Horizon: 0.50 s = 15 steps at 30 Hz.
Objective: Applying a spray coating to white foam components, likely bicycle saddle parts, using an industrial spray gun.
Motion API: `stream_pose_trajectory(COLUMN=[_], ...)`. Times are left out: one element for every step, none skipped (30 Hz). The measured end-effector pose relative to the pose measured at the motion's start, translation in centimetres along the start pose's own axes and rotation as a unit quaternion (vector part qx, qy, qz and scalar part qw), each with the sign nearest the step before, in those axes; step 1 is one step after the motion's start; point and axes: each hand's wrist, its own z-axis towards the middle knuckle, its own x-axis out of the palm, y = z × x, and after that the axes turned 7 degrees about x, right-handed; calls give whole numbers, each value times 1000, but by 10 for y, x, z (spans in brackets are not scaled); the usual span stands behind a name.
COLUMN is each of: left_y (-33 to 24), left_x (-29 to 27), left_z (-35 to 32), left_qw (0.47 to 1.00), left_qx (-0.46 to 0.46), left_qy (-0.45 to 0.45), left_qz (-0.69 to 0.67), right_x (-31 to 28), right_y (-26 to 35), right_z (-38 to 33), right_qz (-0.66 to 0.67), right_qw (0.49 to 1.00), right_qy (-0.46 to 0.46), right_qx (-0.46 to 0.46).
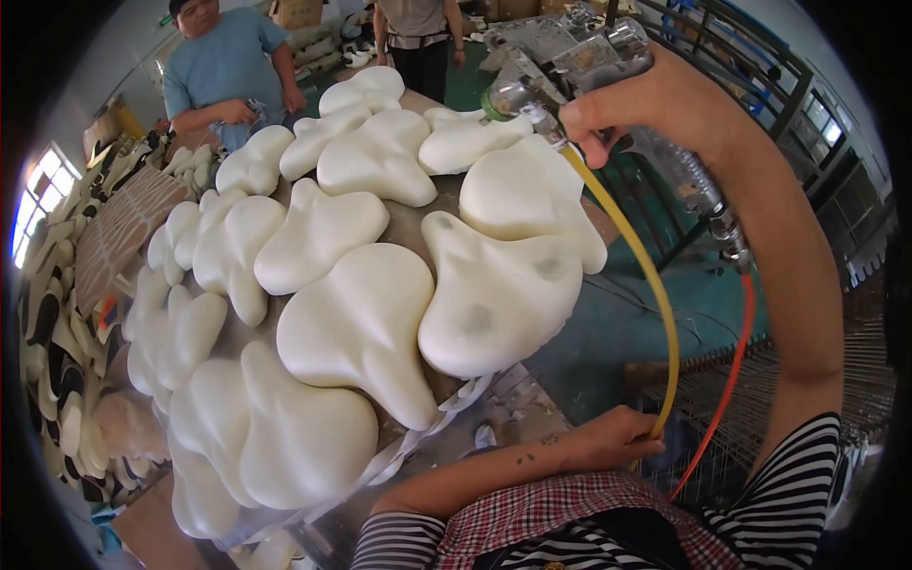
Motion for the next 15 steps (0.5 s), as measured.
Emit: stream_pose_trajectory(left_y=[1,2,4,7,11,15,21,29,38,46,53,59,62,60,56], left_x=[1,3,4,2,0,1,3,2,0,-3,-6,-7,-9,-9,-5], left_z=[0,-1,-3,-7,-12,-20,-31,-40,-52,-67,-85,-105,-125,-148,-165], left_qw=[1000,998,997,996,996,994,991,985,971,951,926,891,867,844,790], left_qx=[-21,-49,-66,-88,-84,-105,-100,-103,-149,-207,-251,-306,-311,-275,-262], left_qy=[10,24,21,23,13,-30,-86,-140,-176,-206,-264,-315,-385,-459,-554], left_qz=[2,14,13,22,26,28,24,23,60,101,103,112,58,20,4], right_x=[-1,-3,-6,-8,-10,-12,-12,-10,-11,-10,-9,-9,-12,-15,-19], right_y=[-1,-2,-2,-3,-6,-9,-13,-18,-23,-29,-35,-42,-49,-55,-62], right_z=[-4,-7,-9,-13,-21,-32,-41,-50,-54,-59,-64,-72,-83,-94,-105], right_qz=[6,2,-1,-19,19,40,48,61,66,74,94,77,70,63,33], right_qw=[1000,1000,1000,998,999,999,996,997,998,997,994,997,997,998,997], right_qy=[-11,-14,-17,-37,1,23,28,26,14,4,17,-6,-6,-5,-23], right_qx=[-10,1,12,43,25,26,64,29,13,-2,-54,-1,15,27,64])
